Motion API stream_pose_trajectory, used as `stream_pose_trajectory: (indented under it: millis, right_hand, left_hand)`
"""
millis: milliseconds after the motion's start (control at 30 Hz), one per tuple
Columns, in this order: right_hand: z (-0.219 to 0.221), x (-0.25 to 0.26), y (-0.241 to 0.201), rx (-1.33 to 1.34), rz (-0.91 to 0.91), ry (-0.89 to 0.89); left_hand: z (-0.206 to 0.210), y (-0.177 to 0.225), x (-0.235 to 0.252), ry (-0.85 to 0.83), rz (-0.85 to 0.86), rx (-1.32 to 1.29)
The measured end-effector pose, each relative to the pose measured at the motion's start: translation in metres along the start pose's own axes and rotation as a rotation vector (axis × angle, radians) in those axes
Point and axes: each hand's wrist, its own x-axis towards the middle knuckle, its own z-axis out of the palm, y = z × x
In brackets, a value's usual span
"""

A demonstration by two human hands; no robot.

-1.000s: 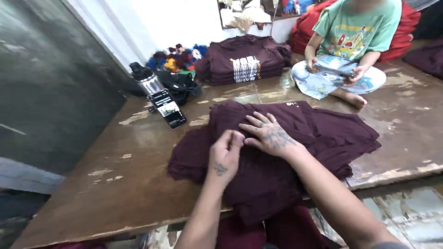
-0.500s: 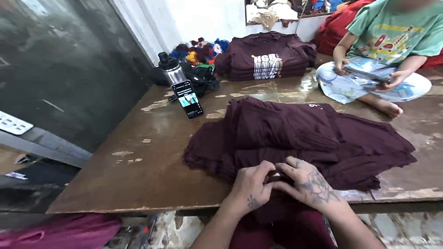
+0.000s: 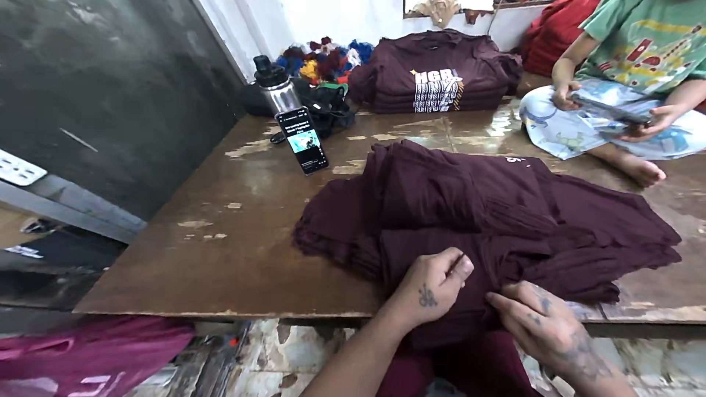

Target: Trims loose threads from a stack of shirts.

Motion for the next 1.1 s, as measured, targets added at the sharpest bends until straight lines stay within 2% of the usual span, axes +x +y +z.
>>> stream_pose_trajectory:
  millis: [67,133,267,367,500,600,700,833,1000,1100]
  right_hand:
    - [-0.014,-0.010,0.002,0.000,0.057,-0.030]
    - [-0.026,-0.012,-0.001,0.023,0.124,-0.040]
    - [-0.020,0.015,-0.017,0.045,0.134,-0.035]
    - [0.002,0.012,-0.004,0.046,0.049,-0.021]
    - [-0.027,-0.020,0.005,0.098,0.186,-0.146]
    - [-0.043,-0.009,-0.005,0.090,0.228,-0.264]
    - [-0.031,0.013,-0.018,0.062,0.233,-0.167]
    - [0.012,0.014,-0.005,0.020,0.088,-0.005]
    - [-0.031,-0.010,0.006,0.041,0.176,-0.150]
    - [-0.039,-0.005,0.001,0.027,0.213,-0.162]
  left_hand:
    - [0.001,-0.005,-0.002,-0.004,0.015,-0.061]
    - [-0.009,0.010,-0.002,-0.008,0.007,-0.172]
    - [-0.007,0.019,0.009,0.109,0.055,-0.400]
    - [0.005,-0.001,0.010,0.113,0.078,-0.352]
    - [-0.001,-0.009,0.005,0.111,0.069,-0.396]
    - [-0.003,0.005,0.009,0.128,0.026,-0.503]
    - [0.005,0.006,0.013,0.141,0.046,-0.485]
    - [0.003,0.002,0.009,0.120,0.063,-0.412]
    - [-0.002,-0.007,0.002,0.115,0.098,-0.411]
    - [0.003,-0.006,0.006,0.117,0.095,-0.457]
